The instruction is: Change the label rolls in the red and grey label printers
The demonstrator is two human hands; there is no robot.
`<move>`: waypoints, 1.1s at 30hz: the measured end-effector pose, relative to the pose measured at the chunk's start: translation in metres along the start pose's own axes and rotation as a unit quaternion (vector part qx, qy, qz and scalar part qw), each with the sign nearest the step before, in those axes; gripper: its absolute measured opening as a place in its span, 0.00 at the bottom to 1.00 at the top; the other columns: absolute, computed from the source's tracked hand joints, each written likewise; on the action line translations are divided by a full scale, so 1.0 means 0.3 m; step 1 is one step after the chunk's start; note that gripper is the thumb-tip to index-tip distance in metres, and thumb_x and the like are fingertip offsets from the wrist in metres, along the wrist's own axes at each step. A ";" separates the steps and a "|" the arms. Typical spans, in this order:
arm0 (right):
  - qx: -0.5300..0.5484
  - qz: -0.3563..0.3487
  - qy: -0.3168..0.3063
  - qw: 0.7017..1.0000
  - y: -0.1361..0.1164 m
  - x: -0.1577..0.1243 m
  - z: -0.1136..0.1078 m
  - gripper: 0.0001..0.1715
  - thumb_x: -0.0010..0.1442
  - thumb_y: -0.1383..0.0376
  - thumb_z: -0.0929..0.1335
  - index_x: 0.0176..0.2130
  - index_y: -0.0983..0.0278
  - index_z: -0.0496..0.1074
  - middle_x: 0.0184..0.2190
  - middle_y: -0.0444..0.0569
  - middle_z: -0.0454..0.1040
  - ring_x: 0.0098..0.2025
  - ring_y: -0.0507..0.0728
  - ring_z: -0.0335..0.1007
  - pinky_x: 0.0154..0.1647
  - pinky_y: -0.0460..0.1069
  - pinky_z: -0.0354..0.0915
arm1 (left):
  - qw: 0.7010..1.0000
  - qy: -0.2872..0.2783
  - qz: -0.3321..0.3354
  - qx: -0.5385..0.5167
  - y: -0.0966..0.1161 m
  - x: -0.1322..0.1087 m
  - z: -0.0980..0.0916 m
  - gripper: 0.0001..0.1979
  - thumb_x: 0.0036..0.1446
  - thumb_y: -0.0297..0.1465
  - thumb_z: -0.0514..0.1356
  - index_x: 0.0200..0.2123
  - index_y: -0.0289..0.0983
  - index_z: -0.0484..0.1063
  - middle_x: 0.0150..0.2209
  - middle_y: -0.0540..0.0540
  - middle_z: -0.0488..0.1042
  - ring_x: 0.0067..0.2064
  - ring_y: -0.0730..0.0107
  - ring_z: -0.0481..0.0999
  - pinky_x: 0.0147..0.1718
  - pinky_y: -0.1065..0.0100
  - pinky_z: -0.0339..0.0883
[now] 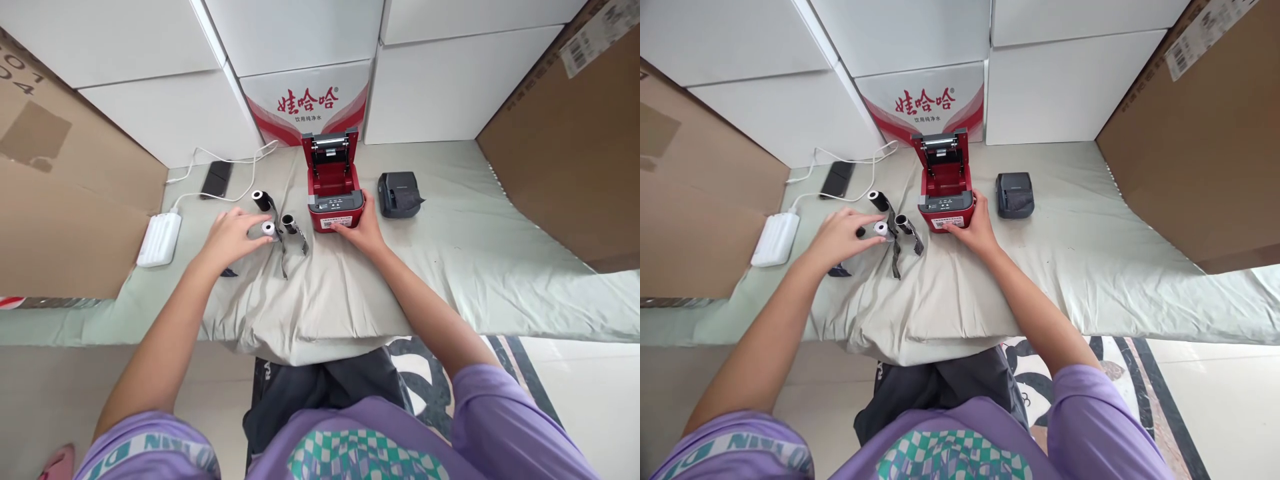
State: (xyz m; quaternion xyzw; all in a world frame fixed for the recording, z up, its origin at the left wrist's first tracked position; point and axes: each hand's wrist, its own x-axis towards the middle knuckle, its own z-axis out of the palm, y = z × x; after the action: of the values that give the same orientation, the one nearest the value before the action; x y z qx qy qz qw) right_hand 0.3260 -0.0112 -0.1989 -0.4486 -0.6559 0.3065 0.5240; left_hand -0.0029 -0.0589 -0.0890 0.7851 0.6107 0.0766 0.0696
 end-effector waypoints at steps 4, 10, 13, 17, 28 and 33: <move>-0.004 -0.001 0.002 1.000 0.001 0.001 0.000 0.67 0.46 0.40 0.81 0.70 0.58 0.51 0.67 0.62 0.61 0.70 0.71 0.62 0.74 0.70 0.59 | 0.997 0.024 -0.020 -0.072 0.016 0.012 0.055 0.19 0.59 0.42 0.62 0.51 0.46 0.82 0.49 0.43 0.84 0.51 0.47 0.79 0.55 0.51 0.69; -0.011 0.002 -0.001 1.000 0.003 0.000 -0.002 0.67 0.46 0.41 0.81 0.70 0.58 0.51 0.67 0.63 0.61 0.71 0.72 0.62 0.74 0.70 0.59 | 0.915 0.108 -0.084 -0.379 -0.001 -0.025 0.063 0.24 0.52 0.43 0.67 0.52 0.44 0.79 0.49 0.43 0.83 0.52 0.53 0.83 0.52 0.58 0.76; -0.015 0.003 0.000 1.000 0.004 -0.001 -0.001 0.67 0.46 0.41 0.81 0.70 0.58 0.51 0.67 0.63 0.61 0.71 0.71 0.62 0.74 0.70 0.60 | 0.860 0.149 -0.118 -0.474 0.015 -0.037 0.043 0.32 0.48 0.46 0.71 0.57 0.48 0.75 0.50 0.45 0.82 0.50 0.54 0.84 0.48 0.56 0.78; -0.005 0.004 0.002 1.000 0.004 0.001 0.001 0.67 0.46 0.42 0.81 0.70 0.59 0.51 0.67 0.62 0.61 0.71 0.71 0.61 0.74 0.70 0.59 | 0.791 0.130 -0.110 -0.587 0.070 -0.028 -0.006 0.20 0.54 0.48 0.68 0.49 0.50 0.78 0.52 0.50 0.82 0.45 0.58 0.82 0.46 0.53 0.78; -0.020 -0.015 0.012 1.000 0.005 0.002 0.000 0.66 0.46 0.39 0.80 0.69 0.59 0.52 0.66 0.63 0.61 0.69 0.71 0.63 0.73 0.68 0.61 | 0.884 0.126 0.093 -0.440 0.301 0.331 -0.008 0.21 0.60 0.43 0.65 0.53 0.39 0.77 0.53 0.41 0.83 0.56 0.55 0.81 0.60 0.53 0.71; -0.030 -0.018 0.012 0.999 0.015 0.001 0.003 0.67 0.47 0.39 0.80 0.70 0.60 0.51 0.66 0.63 0.60 0.69 0.71 0.62 0.73 0.67 0.61 | 0.969 0.026 0.159 -0.186 0.366 0.497 0.015 0.14 0.61 0.37 0.63 0.47 0.39 0.82 0.47 0.42 0.85 0.50 0.55 0.81 0.54 0.58 0.71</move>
State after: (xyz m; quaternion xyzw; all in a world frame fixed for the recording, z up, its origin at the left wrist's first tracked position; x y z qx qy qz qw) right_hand 0.3263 -0.0089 -0.2030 -0.4558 -0.6668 0.2713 0.5234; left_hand 0.1384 0.0588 -0.0658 0.8431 0.4546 0.2191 0.1857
